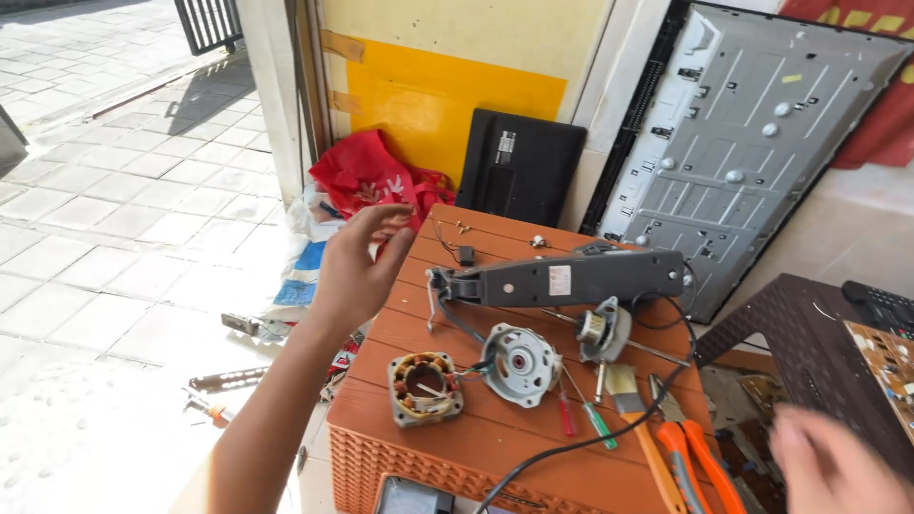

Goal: Disassembling the base casing of an electronic device using a screwdriver and testing internal components with a multimeter.

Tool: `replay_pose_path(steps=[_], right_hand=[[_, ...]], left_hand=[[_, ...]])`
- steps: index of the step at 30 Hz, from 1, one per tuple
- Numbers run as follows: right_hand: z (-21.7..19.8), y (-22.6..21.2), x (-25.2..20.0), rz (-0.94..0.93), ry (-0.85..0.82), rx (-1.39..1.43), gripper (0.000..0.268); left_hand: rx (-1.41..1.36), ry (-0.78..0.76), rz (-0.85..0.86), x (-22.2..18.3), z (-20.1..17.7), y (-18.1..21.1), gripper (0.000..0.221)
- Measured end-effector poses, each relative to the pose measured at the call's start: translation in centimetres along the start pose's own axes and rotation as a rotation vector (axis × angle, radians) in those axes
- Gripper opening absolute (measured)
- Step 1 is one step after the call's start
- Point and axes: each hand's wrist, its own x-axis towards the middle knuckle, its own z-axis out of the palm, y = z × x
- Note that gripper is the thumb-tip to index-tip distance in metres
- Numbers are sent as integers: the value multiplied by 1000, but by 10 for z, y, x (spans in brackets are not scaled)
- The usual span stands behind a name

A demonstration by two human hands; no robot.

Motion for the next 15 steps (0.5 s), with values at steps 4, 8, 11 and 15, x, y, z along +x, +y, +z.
replay_pose_path(steps=[4,8,11,15], right_hand=[[66,-89,92,-186,-102,140,29],[146,-78,153,-349,143,153,15],[165,-88,163,-226,80,164,19],[178,-83,162,-99,54,10,21]], left_hand=[[-55,-15,-208,-12,-14,-28,30],[-33,11,-60,-4,23,-46,17],[157,33,31,24,48,-52,20],[263,-27,226,66,95,-51,18]])
